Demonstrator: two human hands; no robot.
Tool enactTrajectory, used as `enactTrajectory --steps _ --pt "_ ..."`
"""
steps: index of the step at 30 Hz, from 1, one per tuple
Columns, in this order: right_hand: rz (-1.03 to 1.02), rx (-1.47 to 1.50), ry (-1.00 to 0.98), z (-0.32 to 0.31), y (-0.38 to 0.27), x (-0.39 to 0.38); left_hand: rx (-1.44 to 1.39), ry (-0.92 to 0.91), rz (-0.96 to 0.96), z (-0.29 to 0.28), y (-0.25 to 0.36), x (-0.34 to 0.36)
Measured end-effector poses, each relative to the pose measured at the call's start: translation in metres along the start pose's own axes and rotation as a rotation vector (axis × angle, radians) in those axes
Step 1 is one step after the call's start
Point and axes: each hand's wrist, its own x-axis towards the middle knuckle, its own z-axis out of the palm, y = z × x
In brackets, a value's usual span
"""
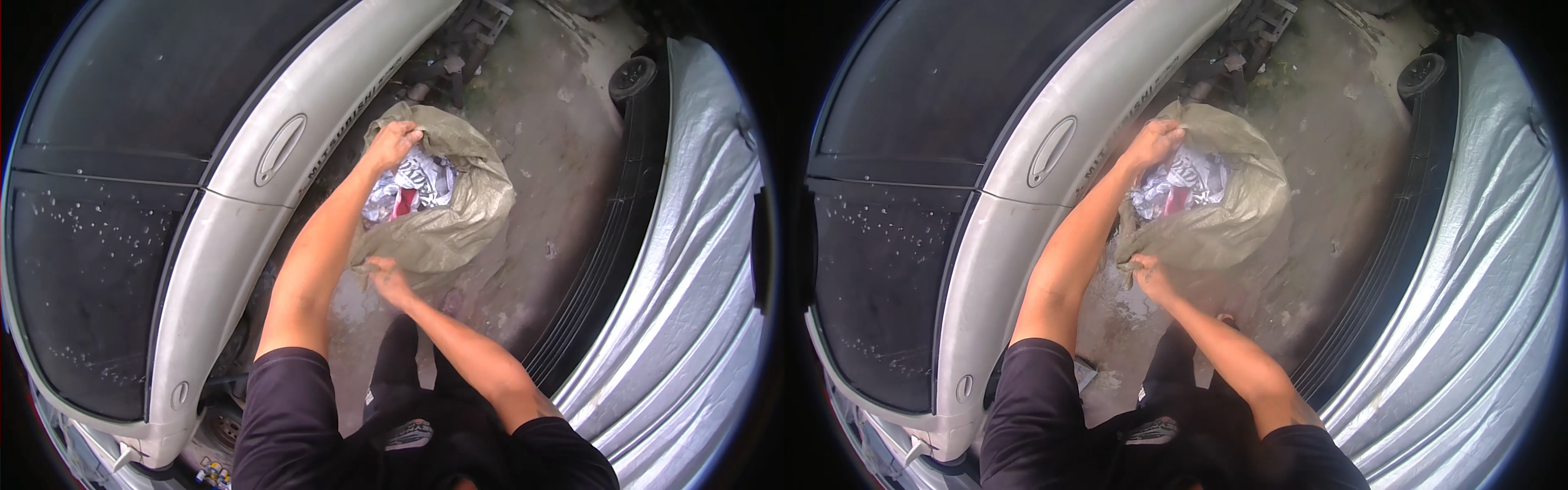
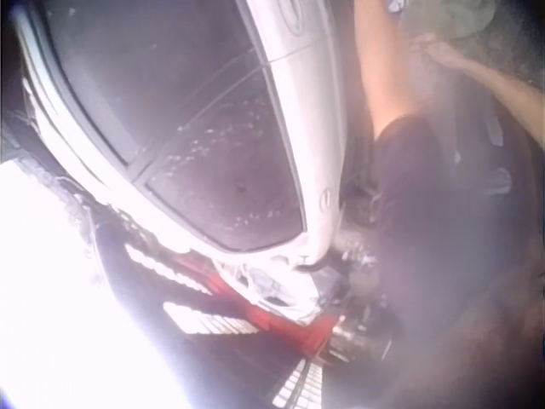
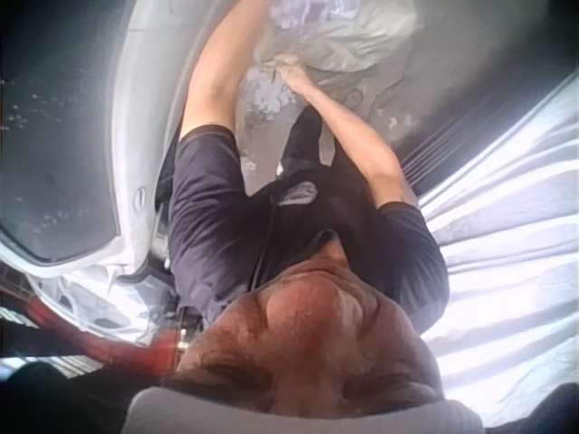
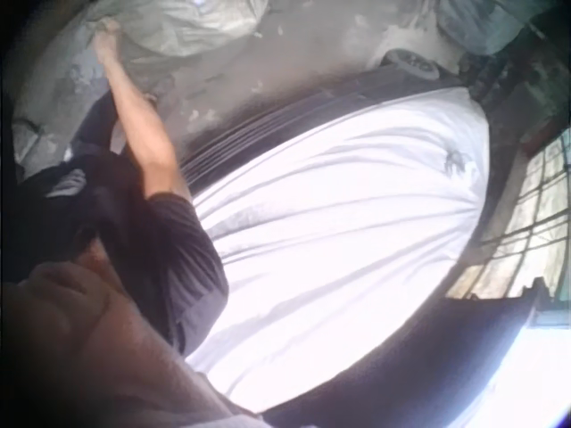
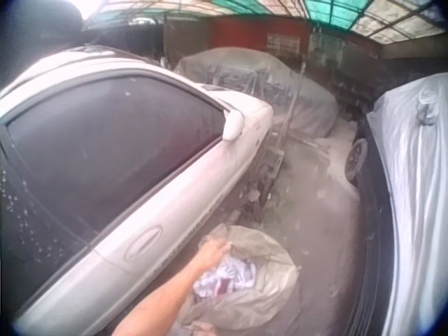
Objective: The person wipes a black car bumper with a sponge and water, then moves to a work area to mix paint. They pour a liquid from a yellow can into a black paint can, stir the mixture, and handle various paint cans and a large sack of materials.
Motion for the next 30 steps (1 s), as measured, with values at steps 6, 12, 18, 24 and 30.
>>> enactTrajectory --steps 6,12,18,24,30 --pt "0.292 -0.125 -0.341 -0.037 -0.061 -0.030 0.312 -0.132 -0.657 0.031 -0.052 -0.163" --pt "-0.162 -0.442 -0.229 -0.144 -0.068 0.048 -0.818 0.206 -1.060 0.181 -0.140 -0.355" --pt "-0.312 -1.395 0.178 -0.231 -0.110 0.200 -1.147 0.518 -1.172 0.221 -0.080 -0.366" --pt "-0.375 -0.671 0.089 -0.310 -0.074 0.273 -1.091 0.736 -1.293 0.232 -0.042 -0.362" --pt "-0.159 0.276 0.310 -0.394 -0.067 0.295 -1.498 1.349 -0.900 0.179 0.018 -0.330"
